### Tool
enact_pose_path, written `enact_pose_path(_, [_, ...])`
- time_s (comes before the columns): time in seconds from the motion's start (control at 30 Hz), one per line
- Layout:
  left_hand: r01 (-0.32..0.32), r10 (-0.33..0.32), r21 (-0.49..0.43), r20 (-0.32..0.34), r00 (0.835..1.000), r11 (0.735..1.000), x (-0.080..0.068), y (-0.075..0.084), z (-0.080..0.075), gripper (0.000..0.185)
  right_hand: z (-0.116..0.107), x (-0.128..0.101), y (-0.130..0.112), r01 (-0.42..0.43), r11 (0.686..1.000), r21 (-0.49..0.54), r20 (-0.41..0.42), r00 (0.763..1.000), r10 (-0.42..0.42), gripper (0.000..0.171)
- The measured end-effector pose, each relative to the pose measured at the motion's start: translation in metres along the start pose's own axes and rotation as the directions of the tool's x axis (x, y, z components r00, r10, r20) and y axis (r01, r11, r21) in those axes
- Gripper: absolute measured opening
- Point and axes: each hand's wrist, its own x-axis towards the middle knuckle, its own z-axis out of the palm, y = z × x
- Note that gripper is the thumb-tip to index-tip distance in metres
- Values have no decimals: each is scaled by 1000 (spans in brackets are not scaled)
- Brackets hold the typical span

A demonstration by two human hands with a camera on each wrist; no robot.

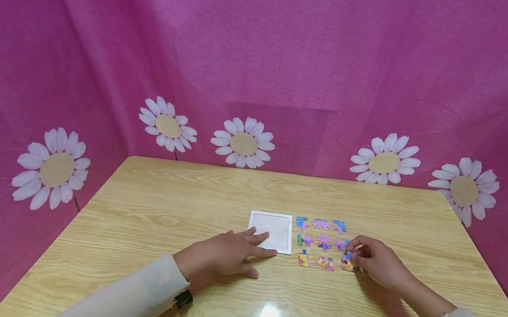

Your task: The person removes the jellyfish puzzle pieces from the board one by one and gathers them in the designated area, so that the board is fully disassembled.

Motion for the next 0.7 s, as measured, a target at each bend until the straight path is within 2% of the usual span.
enact_pose_path(0.7, [-6, 6, -16, 1, 1000, 1000, -3, 3, -3, 61, 4, -2, 2, 39, 986, -161, -45, 998, -47, 10])
